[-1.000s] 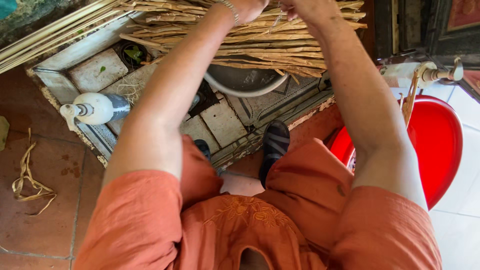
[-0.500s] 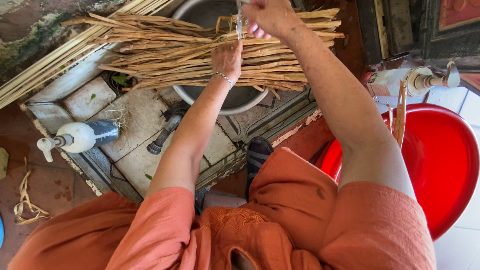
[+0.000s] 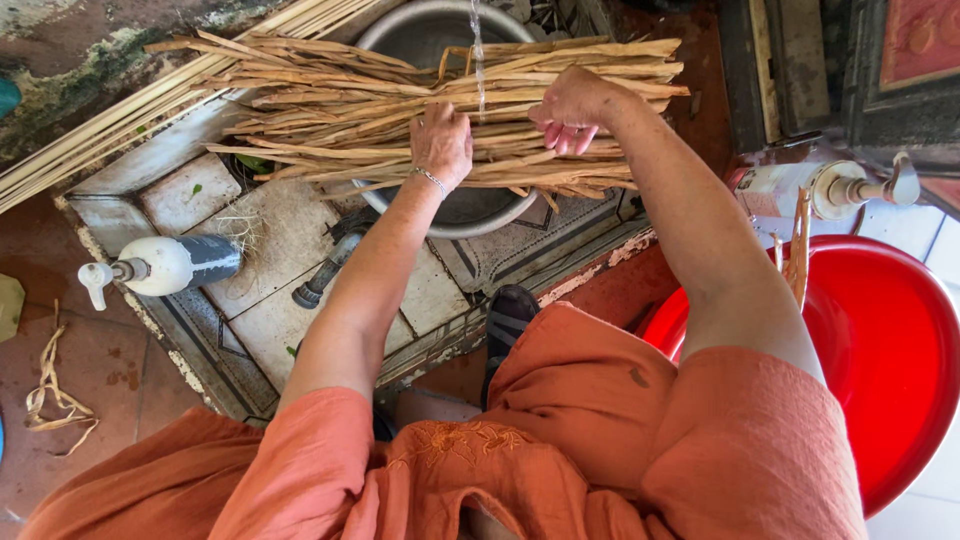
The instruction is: The person repeatedly picks up dried plant strips, rinses them under running water, and peels or separates the strips by hand. The processed strips are placed into a red basin while the remaining pile stays in a metal bowl.
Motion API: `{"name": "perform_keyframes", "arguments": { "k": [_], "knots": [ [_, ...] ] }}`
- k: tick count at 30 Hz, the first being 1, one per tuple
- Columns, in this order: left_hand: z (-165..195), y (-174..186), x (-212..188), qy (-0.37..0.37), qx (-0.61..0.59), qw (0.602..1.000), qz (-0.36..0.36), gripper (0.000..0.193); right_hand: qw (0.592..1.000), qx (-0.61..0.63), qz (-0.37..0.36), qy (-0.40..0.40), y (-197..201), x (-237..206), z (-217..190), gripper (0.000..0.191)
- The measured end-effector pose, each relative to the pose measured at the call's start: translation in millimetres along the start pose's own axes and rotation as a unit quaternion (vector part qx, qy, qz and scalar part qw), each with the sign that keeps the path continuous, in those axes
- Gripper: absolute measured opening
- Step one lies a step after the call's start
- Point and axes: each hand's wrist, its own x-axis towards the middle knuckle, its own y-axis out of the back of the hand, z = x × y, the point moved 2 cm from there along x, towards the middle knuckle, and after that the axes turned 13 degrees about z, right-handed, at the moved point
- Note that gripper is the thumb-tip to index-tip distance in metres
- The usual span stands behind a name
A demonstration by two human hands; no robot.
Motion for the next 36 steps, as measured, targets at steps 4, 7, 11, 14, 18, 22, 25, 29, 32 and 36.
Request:
{"name": "perform_keyframes", "arguments": {
  "k": [4,7,11,14,18,22,25,29,32,36],
  "knots": [
    [-8.5,-0.1,-6.1,-0.015,-0.087,0.996,0.011,0.02,1.0,0.005,0.0,0.008,1.6,-5.6,-2.5,0.032],
    [-6.4,-0.4,-10.8,-0.042,-0.111,0.991,0.061,0.025,1.0,0.01,0.002,0.006,2.5,-11.2,-6.2,0.034],
    [-10.7,8.0,-9.2,-0.018,-0.16,0.977,0.143,0.012,0.998,0.04,-0.045,0.002,2.4,-21.1,-12.2,0.039],
    [-31.8,27.8,-8.0,0.002,-0.228,0.951,0.211,0.007,0.993,0.077,-0.093,0.019,1.9,-26.6,-19.1,0.054],
    [-55.3,50.4,-29.8,0.049,-0.345,0.903,0.252,0.013,0.974,0.219,-0.001,0.063,6.4,-15.9,-32.4,0.059],
    [-53.2,45.2,-48.0,0.107,-0.412,0.888,0.173,0.011,0.894,0.394,0.126,0.173,14.5,12.6,-45.4,0.05],
    [-51.8,34.4,-48.1,0.131,-0.411,0.884,0.179,0.015,0.852,0.433,0.206,0.21,22.9,29.9,-46.3,0.038],
    [-57.9,24.5,-36.4,0.149,-0.368,0.893,0.211,0.012,0.851,0.39,0.286,0.206,24.4,26.1,-41.9,0.031],
    [-64.2,20.1,-24.8,0.194,-0.42,0.873,0.155,0.012,0.848,0.405,0.282,0.192,29.1,11.9,-39.1,0.038],
    [-68.0,23.4,-13.9,0.244,-0.391,0.88,0.115,0.019,0.85,0.397,0.283,0.199,30.2,-0.3,-39.7,0.044]
  ]
}}
